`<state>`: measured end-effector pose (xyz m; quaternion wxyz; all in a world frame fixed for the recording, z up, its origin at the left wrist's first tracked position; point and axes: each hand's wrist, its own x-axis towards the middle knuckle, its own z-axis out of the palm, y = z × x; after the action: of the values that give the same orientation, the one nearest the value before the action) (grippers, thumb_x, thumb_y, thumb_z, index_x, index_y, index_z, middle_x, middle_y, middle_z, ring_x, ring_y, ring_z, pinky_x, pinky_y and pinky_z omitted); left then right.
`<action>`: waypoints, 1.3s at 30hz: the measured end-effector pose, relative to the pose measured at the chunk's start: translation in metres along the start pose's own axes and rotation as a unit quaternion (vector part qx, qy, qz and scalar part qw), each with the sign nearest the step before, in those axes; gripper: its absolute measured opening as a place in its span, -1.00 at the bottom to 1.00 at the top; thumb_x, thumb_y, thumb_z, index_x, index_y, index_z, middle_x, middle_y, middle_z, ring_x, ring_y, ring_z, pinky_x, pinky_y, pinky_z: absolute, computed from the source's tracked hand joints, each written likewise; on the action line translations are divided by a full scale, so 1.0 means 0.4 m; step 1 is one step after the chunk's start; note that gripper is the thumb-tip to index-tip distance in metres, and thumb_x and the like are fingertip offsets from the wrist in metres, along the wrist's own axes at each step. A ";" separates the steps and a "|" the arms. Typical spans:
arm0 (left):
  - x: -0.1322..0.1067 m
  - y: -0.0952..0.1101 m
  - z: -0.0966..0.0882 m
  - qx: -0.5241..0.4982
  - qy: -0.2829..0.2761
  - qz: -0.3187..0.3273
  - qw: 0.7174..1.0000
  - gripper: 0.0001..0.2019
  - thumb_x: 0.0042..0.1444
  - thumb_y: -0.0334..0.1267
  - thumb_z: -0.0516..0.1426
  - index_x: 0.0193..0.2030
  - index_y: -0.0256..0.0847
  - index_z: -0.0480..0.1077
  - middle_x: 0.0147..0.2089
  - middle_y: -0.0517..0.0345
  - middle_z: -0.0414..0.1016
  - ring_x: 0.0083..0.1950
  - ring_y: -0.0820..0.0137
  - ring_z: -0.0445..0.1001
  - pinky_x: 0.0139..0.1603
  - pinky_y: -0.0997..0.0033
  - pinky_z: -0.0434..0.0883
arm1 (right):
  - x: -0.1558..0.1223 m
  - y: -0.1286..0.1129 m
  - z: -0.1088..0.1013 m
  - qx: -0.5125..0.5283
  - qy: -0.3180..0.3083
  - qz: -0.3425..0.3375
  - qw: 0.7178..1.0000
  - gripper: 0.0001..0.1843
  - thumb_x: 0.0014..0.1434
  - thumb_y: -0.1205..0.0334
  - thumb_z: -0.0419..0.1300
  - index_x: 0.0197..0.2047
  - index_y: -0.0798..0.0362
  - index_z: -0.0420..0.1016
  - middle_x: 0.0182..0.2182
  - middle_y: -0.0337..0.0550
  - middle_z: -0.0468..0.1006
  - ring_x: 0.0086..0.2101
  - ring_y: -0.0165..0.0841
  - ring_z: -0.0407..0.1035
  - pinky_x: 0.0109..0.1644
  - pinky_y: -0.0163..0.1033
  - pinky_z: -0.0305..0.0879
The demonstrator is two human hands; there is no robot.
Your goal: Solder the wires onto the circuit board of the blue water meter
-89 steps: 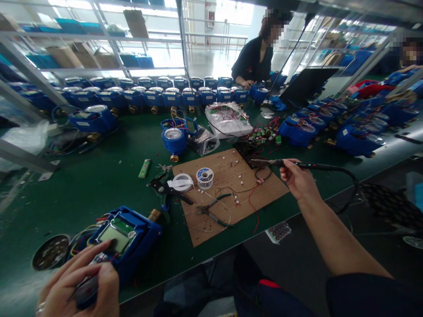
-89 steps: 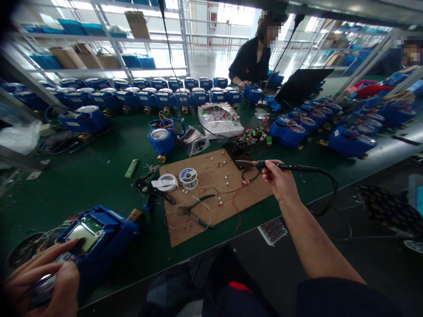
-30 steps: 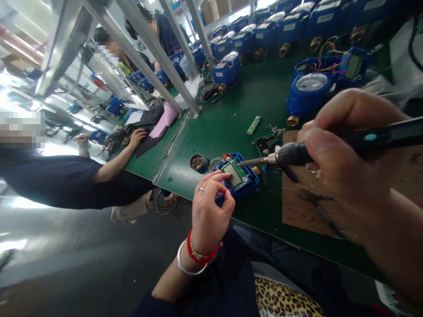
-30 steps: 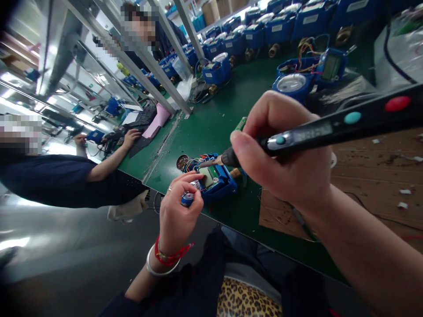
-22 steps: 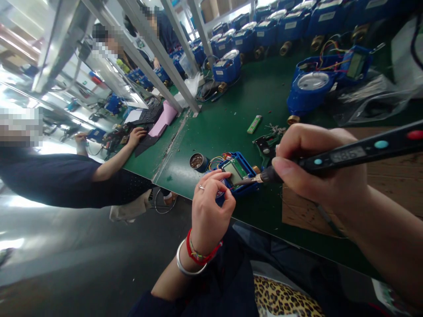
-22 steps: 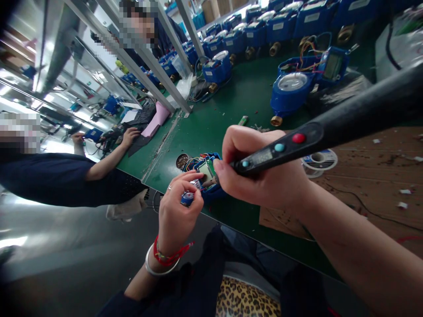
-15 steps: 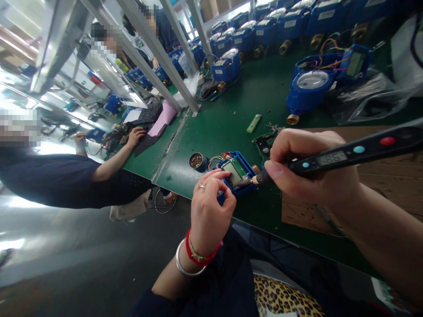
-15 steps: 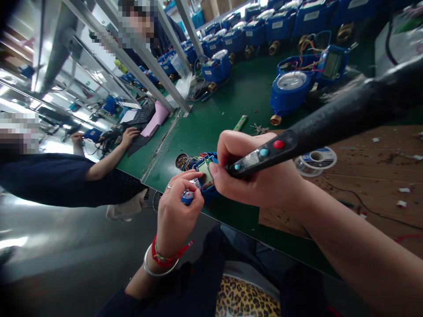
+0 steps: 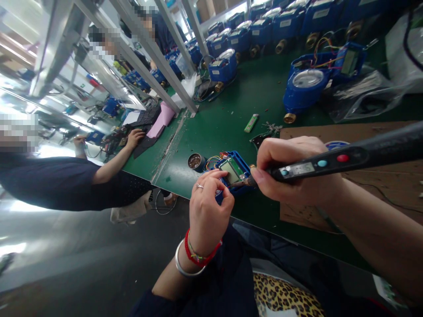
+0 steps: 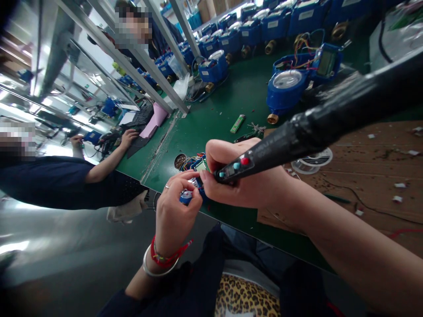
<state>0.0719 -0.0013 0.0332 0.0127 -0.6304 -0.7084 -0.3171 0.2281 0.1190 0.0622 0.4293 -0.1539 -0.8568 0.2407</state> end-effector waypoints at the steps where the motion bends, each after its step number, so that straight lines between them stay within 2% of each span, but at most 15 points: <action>1: 0.000 0.000 0.000 0.000 0.000 0.000 1.000 -0.86 0.09 -0.49 0.10 -0.37 -0.17 0.25 -0.03 0.06 0.53 0.10 0.27 0.44 0.15 0.11 0.37 | 0.000 0.001 0.001 -0.001 0.003 -0.006 1.000 -0.82 0.04 0.34 0.14 -0.54 0.04 0.22 -0.69 -0.37 0.26 -0.68 -0.56 0.07 -0.61 -0.36 -0.02; 20: -0.002 0.002 0.001 0.001 0.006 -0.006 1.000 -0.87 0.09 -0.48 0.10 -0.38 -0.18 0.25 -0.04 0.05 0.53 0.09 0.26 0.45 0.14 0.10 0.37 | -0.003 -0.002 0.006 -0.037 -0.014 -0.001 0.999 -0.85 -0.01 0.31 0.15 -0.54 0.01 0.23 -0.69 -0.32 0.30 -0.66 -0.47 0.10 -0.56 -0.28 -0.01; 32: -0.001 0.003 0.003 0.011 0.014 0.005 1.000 -0.86 0.08 -0.49 0.10 -0.37 -0.17 0.26 -0.04 0.04 0.52 0.09 0.24 0.46 0.13 0.09 0.38 | 0.000 0.000 0.001 -0.036 -0.002 -0.024 0.999 -0.84 0.00 0.31 0.16 -0.54 0.02 0.24 -0.69 -0.35 0.29 -0.66 -0.51 0.09 -0.58 -0.32 0.00; 39: -0.001 -0.001 0.002 0.008 0.010 0.007 1.000 -0.87 0.08 -0.49 0.10 -0.36 -0.17 0.26 -0.04 0.03 0.52 0.09 0.23 0.46 0.13 0.09 0.38 | 0.000 0.001 0.000 -0.030 -0.006 -0.007 1.000 -0.83 0.02 0.28 0.15 -0.54 0.01 0.23 -0.69 -0.35 0.27 -0.67 -0.50 0.07 -0.58 -0.30 -0.01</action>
<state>0.0720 -0.0014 0.0321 0.0264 -0.6319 -0.7065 -0.3176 0.2282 0.1193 0.0619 0.4213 -0.1594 -0.8671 0.2126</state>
